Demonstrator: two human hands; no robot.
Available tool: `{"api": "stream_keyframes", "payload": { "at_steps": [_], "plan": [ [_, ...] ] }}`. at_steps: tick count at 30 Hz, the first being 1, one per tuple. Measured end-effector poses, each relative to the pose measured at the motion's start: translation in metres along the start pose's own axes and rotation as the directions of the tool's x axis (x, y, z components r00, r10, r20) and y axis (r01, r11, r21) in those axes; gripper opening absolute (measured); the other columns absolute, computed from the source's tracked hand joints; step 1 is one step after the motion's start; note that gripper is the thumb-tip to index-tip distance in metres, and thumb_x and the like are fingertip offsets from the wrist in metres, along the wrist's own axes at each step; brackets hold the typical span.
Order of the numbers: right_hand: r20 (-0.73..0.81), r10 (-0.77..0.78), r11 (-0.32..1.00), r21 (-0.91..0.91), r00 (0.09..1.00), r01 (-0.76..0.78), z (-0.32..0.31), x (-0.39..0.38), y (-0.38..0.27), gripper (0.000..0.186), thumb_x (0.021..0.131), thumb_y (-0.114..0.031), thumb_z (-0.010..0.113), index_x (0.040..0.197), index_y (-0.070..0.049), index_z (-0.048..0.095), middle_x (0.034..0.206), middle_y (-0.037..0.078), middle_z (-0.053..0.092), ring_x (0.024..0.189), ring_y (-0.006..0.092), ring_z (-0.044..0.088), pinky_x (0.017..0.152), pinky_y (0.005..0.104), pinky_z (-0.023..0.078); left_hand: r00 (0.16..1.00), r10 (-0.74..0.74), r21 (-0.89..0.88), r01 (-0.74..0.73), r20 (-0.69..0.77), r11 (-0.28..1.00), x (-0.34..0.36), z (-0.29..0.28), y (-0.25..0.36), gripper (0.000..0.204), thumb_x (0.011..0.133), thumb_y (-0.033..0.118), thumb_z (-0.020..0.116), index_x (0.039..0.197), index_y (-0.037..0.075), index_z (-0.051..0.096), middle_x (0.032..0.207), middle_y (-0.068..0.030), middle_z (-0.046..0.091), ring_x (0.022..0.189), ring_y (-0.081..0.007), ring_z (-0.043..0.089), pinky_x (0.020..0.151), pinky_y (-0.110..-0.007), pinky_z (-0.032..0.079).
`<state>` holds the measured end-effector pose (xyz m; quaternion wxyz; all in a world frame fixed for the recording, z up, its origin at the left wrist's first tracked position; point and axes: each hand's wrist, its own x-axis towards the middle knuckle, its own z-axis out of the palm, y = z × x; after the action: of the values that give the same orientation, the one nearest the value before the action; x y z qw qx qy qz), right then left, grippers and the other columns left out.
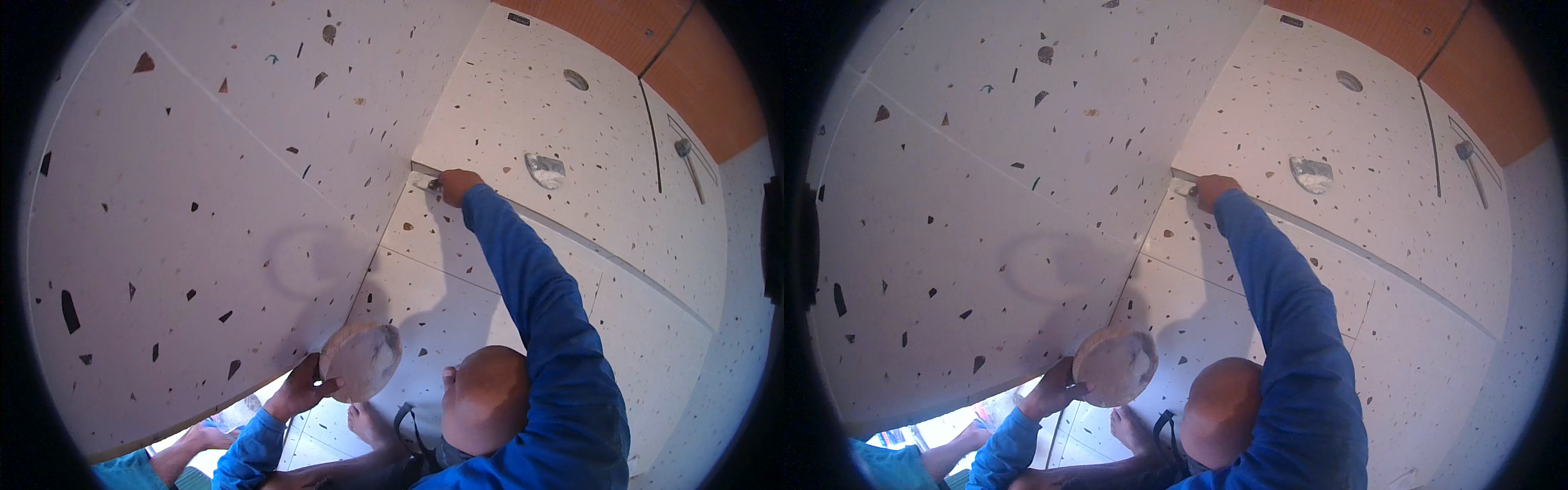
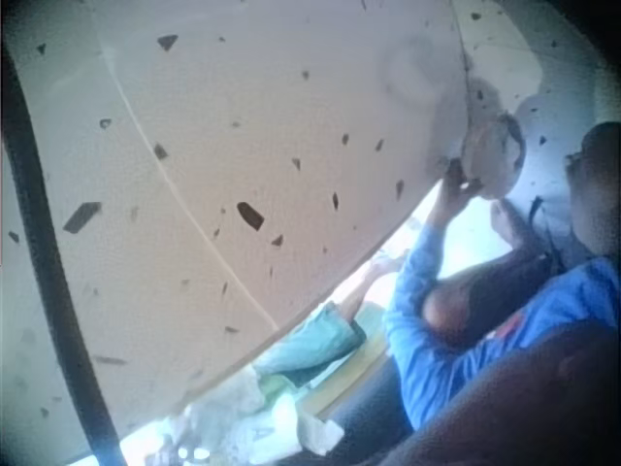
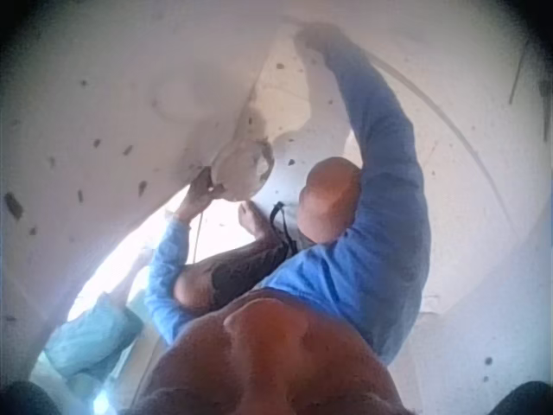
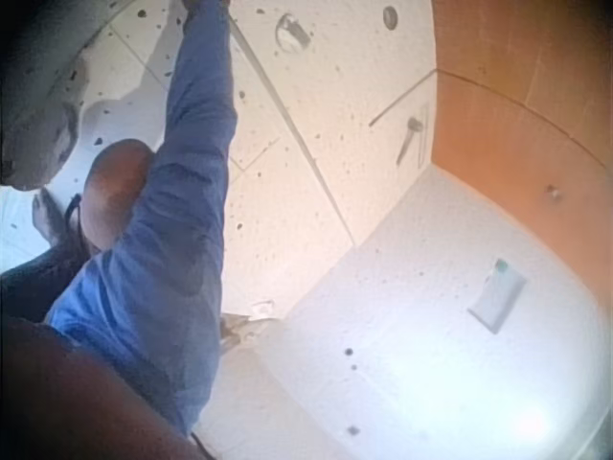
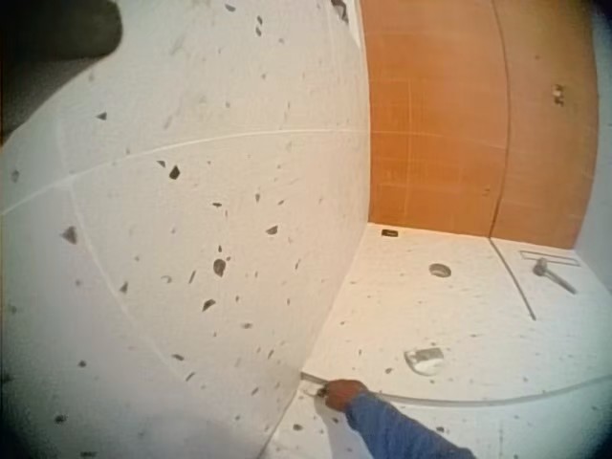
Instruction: The person sits on the floor and uses a small trowel to apply grout from a bowl into the gaps between white terrazzo tiles. They repeatedly scoop grout and spread it along the seams, smoothing the surface. Another person is briefly visible working nearby.
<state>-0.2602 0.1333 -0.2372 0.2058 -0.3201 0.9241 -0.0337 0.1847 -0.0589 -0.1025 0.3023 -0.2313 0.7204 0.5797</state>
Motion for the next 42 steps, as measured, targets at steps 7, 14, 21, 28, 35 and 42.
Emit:
{"api": "stream_keyframes", "payload": {
  "at_steps": [7,14,21,28,35,42],
  "plan": [
    [-0.037,-0.023,0.997,0.079,0.999,0.025,-0.006,-0.034,0.024,0.030,0.079,-0.012,0.056,0.106,-0.011,0.070,0.104,0.016,0.069,0.099,0.0331,0.066,0.085,0.0445,0.052,0.997,0.016,-0.012,-0.017,-0.079,1.000,-0.015,0.004,-0.005,0.064,0.087,0.027,0.072,0.129,-0.009,0.041,0.119,-0.0211,0.059,0.111,-0.0261,0.060,0.093,-0.037,0.051],
    [-0.190,-0.016,0.989,0.139,0.982,0.043,0.005,-0.013,-0.004,0.032,0.080,-0.013,0.055,0.108,-0.011,0.068,0.105,0.017,0.069,0.100,0.0333,0.065,0.086,0.0443,0.052,0.997,0.061,0.031,-0.060,-0.055,0.998,-0.008,0.004,0.005,0.063,0.088,0.028,0.071,0.129,-0.009,0.041,0.119,-0.0204,0.059,0.111,-0.0265,0.060,0.093,-0.038,0.051],
    [-0.083,-0.035,0.998,0.055,0.996,0.040,0.000,-0.015,0.010,0.030,0.082,-0.015,0.057,0.110,-0.011,0.068,0.106,0.016,0.069,0.101,0.0320,0.066,0.086,0.0428,0.052,0.998,-0.022,-0.007,0.022,-0.054,1.000,-0.009,0.001,0.000,0.061,0.087,0.027,0.072,0.128,-0.008,0.043,0.118,-0.0205,0.059,0.111,-0.0263,0.060,0.094,-0.038,0.051],
    [-0.064,-0.106,0.994,0.003,0.992,0.107,-0.019,0.000,-0.003,0.029,0.077,-0.011,0.067,0.106,-0.007,0.069,0.104,0.015,0.070,0.100,0.0296,0.067,0.085,0.0418,0.053,0.999,0.037,-0.002,-0.037,-0.009,0.999,0.001,-0.001,-0.004,0.060,0.087,0.028,0.072,0.127,-0.008,0.046,0.117,-0.0204,0.060,0.110,-0.0263,0.060,0.094,-0.038,0.050],
    [0.052,-0.056,0.997,-0.053,0.997,0.059,-0.025,0.013,-0.018,0.025,0.079,-0.011,0.059,0.100,-0.007,0.071,0.097,0.017,0.071,0.092,0.0335,0.069,0.079,0.0428,0.055,0.999,-0.005,0.089,0.008,-0.033,0.996,0.007,-0.001,-0.009,0.062,0.086,0.031,0.073,0.126,-0.008,0.046,0.117,-0.0206,0.060,0.112,-0.0279,0.059,0.095,-0.038,0.049],
    [0.028,-0.015,0.995,-0.101,1.000,0.017,-0.017,-0.001,0.016,0.026,0.080,-0.014,0.061,0.104,-0.006,0.070,0.105,0.016,0.070,0.099,0.0322,0.068,0.084,0.0420,0.055,0.999,0.021,0.064,-0.019,-0.026,0.998,0.000,-0.003,-0.003,0.064,0.086,0.031,0.073,0.127,-0.009,0.045,0.116,-0.0221,0.060,0.112,-0.0301,0.060,0.096,-0.039,0.049]
  ]
}}
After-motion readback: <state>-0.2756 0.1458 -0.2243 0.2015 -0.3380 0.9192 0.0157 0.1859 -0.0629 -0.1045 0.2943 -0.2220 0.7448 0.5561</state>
